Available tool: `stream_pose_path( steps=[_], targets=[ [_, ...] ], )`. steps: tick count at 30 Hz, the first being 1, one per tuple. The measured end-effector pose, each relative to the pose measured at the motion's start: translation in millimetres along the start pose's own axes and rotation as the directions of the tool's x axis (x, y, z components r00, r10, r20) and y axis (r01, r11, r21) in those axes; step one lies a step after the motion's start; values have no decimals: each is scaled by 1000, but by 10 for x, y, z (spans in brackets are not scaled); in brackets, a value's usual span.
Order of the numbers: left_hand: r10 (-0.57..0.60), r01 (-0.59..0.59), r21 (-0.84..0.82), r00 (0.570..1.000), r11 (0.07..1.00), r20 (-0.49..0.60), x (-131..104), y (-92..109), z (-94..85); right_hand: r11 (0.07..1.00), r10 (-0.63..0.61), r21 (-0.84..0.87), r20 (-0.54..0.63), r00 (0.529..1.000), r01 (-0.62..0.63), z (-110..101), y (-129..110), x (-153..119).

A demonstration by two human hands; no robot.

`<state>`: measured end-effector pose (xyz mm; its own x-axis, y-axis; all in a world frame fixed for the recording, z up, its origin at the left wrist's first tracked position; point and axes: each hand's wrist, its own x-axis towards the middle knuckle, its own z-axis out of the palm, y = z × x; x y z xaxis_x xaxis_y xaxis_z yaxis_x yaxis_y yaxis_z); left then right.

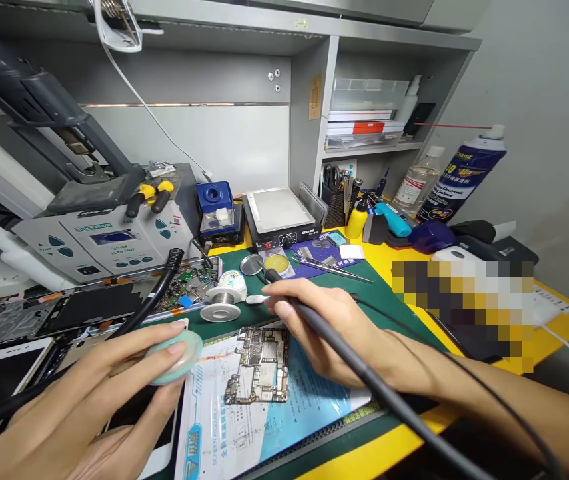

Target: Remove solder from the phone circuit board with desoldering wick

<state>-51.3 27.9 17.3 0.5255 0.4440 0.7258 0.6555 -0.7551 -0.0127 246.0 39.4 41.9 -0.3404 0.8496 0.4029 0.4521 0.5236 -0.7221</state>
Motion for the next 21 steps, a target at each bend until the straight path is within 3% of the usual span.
stream_pose_path(
  steps=[3, 7, 14, 21],
  targets=[
    [22, -21, 25, 998, 999, -55, 25, -57, -62, 985, -102, -136, 29, 994, 105, -25, -40, -90],
    [1, 2, 30, 997, 1000, -82, 57, -84, -107, 907, -222, -326, 163, 961, 265, -57, -132, -166],
    [24, -23, -42, 1000, 999, 20, -20, -122, -67, 896, -167, -368, 241, 956, 249, -97, -150, -170],
    [6, -1, -89, 999, 996, 48, -45, -97, -3, 879, -218, -345, 321, 921, 329, -230, -181, -127]
  ],
)
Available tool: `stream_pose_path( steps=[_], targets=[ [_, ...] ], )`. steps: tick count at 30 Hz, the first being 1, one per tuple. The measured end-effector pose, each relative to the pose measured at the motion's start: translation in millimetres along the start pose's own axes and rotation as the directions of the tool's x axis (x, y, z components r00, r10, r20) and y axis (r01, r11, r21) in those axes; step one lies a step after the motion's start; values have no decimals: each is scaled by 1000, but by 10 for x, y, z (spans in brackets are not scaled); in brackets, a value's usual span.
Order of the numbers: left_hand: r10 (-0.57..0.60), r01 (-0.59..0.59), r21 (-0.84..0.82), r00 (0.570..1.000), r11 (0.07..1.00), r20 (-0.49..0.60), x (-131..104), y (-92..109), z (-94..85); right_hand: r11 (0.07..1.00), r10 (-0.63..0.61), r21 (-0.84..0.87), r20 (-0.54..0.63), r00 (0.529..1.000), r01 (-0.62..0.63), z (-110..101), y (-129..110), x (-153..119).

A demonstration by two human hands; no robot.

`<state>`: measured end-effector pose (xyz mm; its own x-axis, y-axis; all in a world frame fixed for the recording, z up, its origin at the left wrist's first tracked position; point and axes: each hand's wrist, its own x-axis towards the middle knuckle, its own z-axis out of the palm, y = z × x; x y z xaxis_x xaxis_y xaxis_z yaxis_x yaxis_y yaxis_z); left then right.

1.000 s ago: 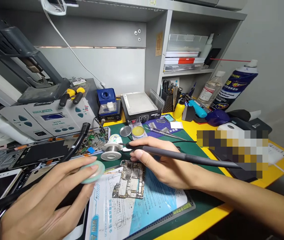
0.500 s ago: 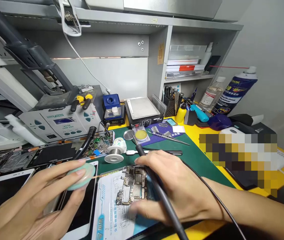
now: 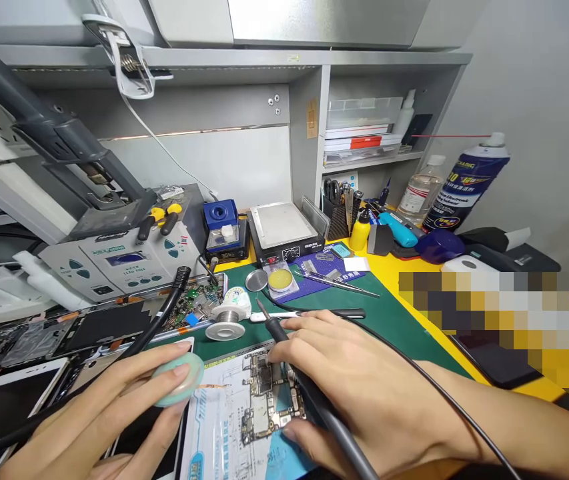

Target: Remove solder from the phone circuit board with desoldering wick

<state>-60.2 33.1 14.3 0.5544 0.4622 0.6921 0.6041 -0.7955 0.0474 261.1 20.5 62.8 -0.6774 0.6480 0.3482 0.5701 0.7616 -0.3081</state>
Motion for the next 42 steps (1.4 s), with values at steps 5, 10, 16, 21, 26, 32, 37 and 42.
stream_pose_path(
  steps=[5, 10, 16, 21, 26, 32, 37, 42],
  targets=[
    [-85, 84, -20, 995, 996, -44, 7, 104, 43, 999, -29, 24, 10, 1000, 28, -64, 22, -30],
    [-164, 162, -89, 986, 983, -22, 57, 137, 46, 979, 113, 194, -245, 963, -65, -24, 93, -69],
    [-366, 327, -312, 928, 892, -73, 163, 116, 8, 601, 571, 763, -200, 796, -240, 0, 124, 55],
    [-409, 386, -467, 911, 796, 57, 207, 61, -58, 128, 704, 975, 38, 709, -179, 45, 227, 176],
    [-540, 550, -561, 816, 618, 204, 287, 62, -86, -13, 702, 983, 137, 699, -181, 30, 275, 194],
    [-598, 632, -707, 712, 318, 368, 353, 115, -99, -79, 698, 979, 187, 691, -186, 23, 265, 171],
    [-649, 722, -685, 568, 97, 507, 441, 237, -86, -133, 649, 950, 299, 700, -283, 72, 292, 172],
    [-605, 784, -615, 448, -88, 658, 589, 321, -59, -138, 606, 931, 349, 715, -337, 35, 297, 164]
  ],
)
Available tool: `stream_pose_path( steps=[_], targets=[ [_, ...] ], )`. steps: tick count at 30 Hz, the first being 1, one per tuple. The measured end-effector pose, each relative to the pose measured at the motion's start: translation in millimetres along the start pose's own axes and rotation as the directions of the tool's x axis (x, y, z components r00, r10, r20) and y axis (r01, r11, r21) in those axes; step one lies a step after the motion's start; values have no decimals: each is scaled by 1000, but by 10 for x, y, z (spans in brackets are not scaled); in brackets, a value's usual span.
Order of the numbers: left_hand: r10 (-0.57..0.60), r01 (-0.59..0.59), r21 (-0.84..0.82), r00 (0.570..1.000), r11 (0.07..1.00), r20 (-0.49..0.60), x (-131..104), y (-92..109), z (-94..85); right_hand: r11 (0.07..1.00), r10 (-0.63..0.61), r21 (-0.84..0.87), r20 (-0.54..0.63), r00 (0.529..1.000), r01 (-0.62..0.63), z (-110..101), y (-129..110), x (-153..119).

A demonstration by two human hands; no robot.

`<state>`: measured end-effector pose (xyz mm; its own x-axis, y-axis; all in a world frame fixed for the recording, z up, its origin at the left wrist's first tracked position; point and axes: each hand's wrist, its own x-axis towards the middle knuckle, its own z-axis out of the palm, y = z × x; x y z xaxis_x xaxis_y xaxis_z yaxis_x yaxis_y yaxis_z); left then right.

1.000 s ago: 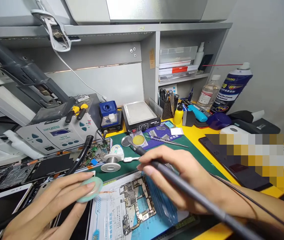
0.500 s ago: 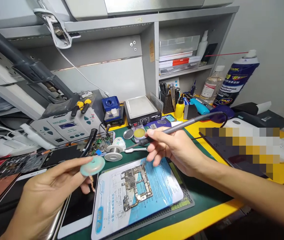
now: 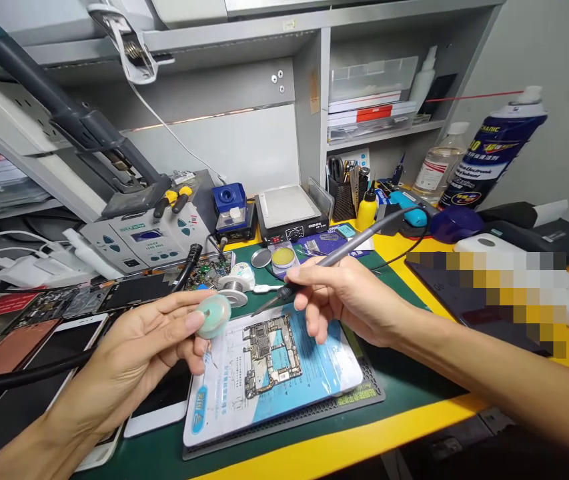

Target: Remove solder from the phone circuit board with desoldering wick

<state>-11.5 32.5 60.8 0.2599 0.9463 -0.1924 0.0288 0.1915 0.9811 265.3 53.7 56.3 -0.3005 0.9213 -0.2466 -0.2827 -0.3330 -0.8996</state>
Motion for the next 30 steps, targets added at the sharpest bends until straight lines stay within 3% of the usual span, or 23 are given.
stream_pose_path(
  steps=[4, 10, 23, 30],
  targets=[
    [-69, 69, -1, 997, 998, 27, 84, 43, 129, 1000, 0, -14, -8, 1000, 0, -8, -43, -37],
    [-75, 75, -5, 995, 997, -73, 118, 9, 287, 997, 53, -48, 7, 999, -53, 37, -27, -76],
    [-78, 88, 75, 990, 993, -120, 124, -91, 258, 965, -11, -260, 82, 997, 32, -16, 118, -158],
    [-52, 69, 113, 987, 991, -151, 104, -61, 329, 916, -9, -401, 41, 999, 25, 42, 92, -202]
  ],
)
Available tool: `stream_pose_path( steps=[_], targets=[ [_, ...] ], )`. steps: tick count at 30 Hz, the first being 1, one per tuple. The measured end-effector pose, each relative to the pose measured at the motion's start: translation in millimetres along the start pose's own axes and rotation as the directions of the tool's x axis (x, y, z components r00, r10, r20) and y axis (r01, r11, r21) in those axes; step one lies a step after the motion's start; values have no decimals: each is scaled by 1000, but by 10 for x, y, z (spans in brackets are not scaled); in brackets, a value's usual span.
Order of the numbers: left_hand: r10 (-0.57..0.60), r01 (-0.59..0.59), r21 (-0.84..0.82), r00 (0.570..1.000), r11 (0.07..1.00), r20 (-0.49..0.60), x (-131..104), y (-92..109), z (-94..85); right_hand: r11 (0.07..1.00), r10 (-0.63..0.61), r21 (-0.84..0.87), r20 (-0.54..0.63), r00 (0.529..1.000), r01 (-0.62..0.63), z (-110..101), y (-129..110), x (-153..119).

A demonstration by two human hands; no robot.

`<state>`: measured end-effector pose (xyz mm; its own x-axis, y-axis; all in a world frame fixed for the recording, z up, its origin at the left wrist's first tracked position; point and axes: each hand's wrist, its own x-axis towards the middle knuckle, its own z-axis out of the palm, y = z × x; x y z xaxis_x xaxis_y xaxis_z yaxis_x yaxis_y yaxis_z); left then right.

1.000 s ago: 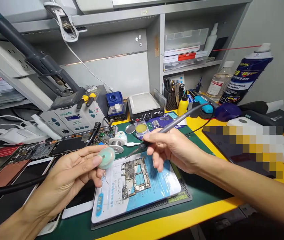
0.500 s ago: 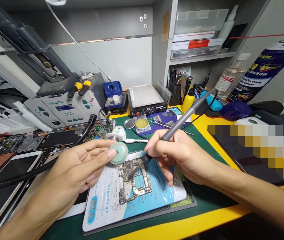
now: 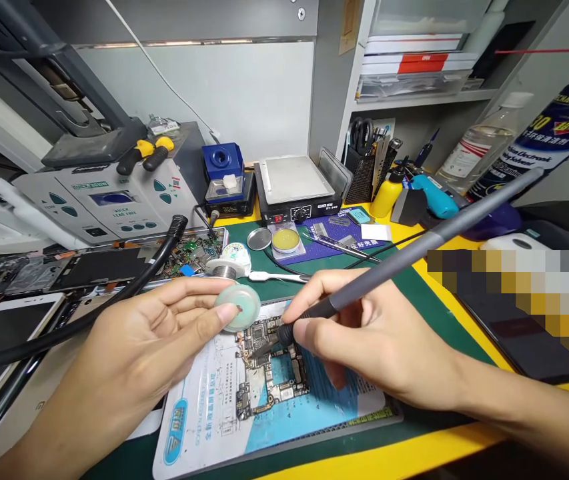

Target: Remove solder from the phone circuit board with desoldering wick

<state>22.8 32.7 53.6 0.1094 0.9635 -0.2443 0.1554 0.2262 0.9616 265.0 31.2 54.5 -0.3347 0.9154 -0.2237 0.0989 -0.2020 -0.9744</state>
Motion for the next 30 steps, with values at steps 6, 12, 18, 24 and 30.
stream_pose_path(
  steps=[6, 12, 18, 24, 30],
  targets=[
    [8, -10, 76, 999, 997, 37, 3, -19, 5, 998, 22, -56, -4, 1000, -22, 31, -18, 7],
    [-4, 1, 86, 1000, 996, 30, -12, -16, 21, 998, 16, -68, -5, 1000, -16, 34, -1, 15],
    [5, -5, 45, 1000, 999, 5, -5, 21, 67, 998, 7, -64, -17, 1000, -8, 38, 7, 10],
    [23, -23, 46, 1000, 999, 1, -9, 11, 89, 999, 4, -51, -18, 1000, -5, 27, 20, -12],
    [53, -53, 42, 999, 998, 11, -5, 5, 89, 999, -26, -45, 1, 1000, 26, 6, 57, -18]
  ],
)
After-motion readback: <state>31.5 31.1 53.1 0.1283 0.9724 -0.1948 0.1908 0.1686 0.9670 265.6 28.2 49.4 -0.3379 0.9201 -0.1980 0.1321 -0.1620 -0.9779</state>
